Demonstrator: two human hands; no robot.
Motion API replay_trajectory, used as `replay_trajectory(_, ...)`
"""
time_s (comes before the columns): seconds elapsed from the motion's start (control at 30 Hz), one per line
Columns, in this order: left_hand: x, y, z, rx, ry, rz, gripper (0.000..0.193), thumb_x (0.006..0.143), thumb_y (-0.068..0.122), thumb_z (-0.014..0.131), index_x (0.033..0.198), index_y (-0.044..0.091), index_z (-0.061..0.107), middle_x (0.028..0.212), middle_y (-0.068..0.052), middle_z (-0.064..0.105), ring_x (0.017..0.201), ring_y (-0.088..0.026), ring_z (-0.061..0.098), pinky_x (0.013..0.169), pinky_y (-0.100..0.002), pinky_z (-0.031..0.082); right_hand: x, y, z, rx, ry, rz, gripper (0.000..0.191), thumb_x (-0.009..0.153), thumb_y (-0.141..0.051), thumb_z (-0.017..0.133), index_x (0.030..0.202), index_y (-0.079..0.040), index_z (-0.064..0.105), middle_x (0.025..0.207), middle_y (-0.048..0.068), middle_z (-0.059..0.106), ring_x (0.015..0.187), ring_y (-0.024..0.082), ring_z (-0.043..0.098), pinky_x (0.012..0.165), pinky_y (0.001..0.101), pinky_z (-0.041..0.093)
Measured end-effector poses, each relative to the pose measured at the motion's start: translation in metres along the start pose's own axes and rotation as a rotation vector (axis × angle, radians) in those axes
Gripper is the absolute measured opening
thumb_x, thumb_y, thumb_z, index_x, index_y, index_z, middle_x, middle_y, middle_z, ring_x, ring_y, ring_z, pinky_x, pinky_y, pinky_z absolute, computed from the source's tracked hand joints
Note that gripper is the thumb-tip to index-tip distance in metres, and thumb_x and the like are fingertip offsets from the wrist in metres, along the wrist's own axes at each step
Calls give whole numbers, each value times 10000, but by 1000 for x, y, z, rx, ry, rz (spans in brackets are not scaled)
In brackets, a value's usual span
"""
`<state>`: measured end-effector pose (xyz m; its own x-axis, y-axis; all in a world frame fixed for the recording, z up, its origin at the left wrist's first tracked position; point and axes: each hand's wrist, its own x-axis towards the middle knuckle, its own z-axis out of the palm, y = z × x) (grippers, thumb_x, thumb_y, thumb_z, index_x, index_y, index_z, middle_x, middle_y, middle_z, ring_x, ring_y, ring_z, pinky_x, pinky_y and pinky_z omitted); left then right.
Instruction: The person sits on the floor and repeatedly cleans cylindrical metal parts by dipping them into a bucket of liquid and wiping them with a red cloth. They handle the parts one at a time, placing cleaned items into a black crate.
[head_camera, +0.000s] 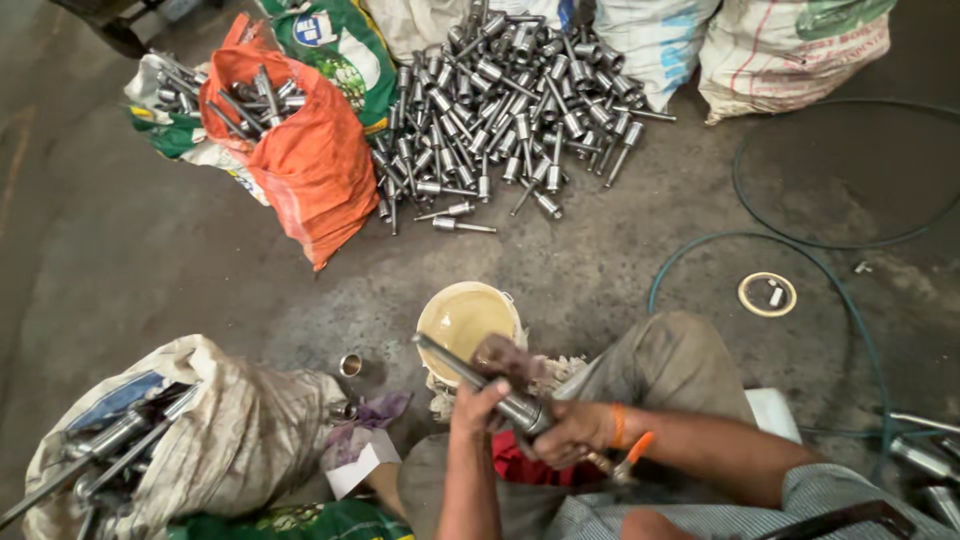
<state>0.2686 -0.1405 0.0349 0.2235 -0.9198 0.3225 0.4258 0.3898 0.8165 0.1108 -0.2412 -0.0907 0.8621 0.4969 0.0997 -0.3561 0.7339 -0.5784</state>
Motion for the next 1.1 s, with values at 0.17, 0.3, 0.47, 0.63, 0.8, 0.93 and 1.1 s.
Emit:
replay_trajectory(0.17, -11, -82, -23, -232, 451, -52, 397, 1012, 329, 708, 1175, 11, 535, 616, 9, 475, 494, -128, 478, 490, -328, 450, -10, 14, -36, -668, 677, -20, 456, 864, -254, 803, 1225, -117, 561, 754, 48, 600, 614, 180, 560, 534, 338, 424)
replay_trajectory(0.3, -1, -104, -28, 27, 1007, -43, 433, 1012, 369, 671, 1213, 0, 566, 793, -37, 577, 656, -160, 542, 584, -333, 470, 0, -5, -43, -1498, 1021, -3, 484, 838, -284, 780, 1240, -77, 609, 1008, 162, 735, 935, 365, 715, 805, 476, 544)
replay_trajectory(0.47, -13, -80, 0, 363, 863, -151, 584, 951, 290, 699, 1435, 57, 469, 1286, -25, 650, 1205, -131, 602, 1001, -287, 476, -1, -24, -20, -1394, 1184, 13, 577, 800, -347, 779, 1295, -106, 609, 1061, 207, 738, 998, 401, 701, 834, 470, 550)
replay_trajectory(0.63, -34, -17, -2, 589, 747, -295, 562, 990, 234, 702, 1455, -66, 608, 1134, -284, 624, 1051, -287, 604, 937, -412, 492, -1, -30, -22, -1030, 916, -204, 602, 767, -309, 851, 1262, -50, 626, 1082, 100, 763, 1001, 219, 697, 893, 375, 543)
replay_trajectory(0.8, -38, 34, -14, 542, 590, -87, 534, 1002, 214, 644, 1455, -44, 525, 1328, -178, 644, 1189, -223, 639, 1015, -386, 537, 9, -9, -41, -839, 698, -201, 538, 753, -259, 865, 1190, -40, 640, 1006, 31, 671, 930, 140, 597, 855, 333, 517)
replay_trajectory(0.93, -36, 37, -28, 265, 485, -92, 519, 960, 149, 634, 1434, 18, 467, 1344, -138, 647, 1233, -256, 659, 1050, -410, 545, 16, 9, -51, -760, 673, -181, 459, 751, -246, 870, 1085, -15, 655, 936, 28, 649, 872, 137, 593, 798, 332, 521)
replay_trajectory(1.1, -44, 11, -67, 413, 541, -13, 396, 966, 71, 737, 1290, -62, 553, 1199, -171, 697, 1108, -260, 678, 1006, -434, 561, 20, 11, -55, -861, 658, -130, 466, 752, -275, 872, 1086, -25, 665, 917, 29, 661, 850, 140, 607, 787, 330, 534)
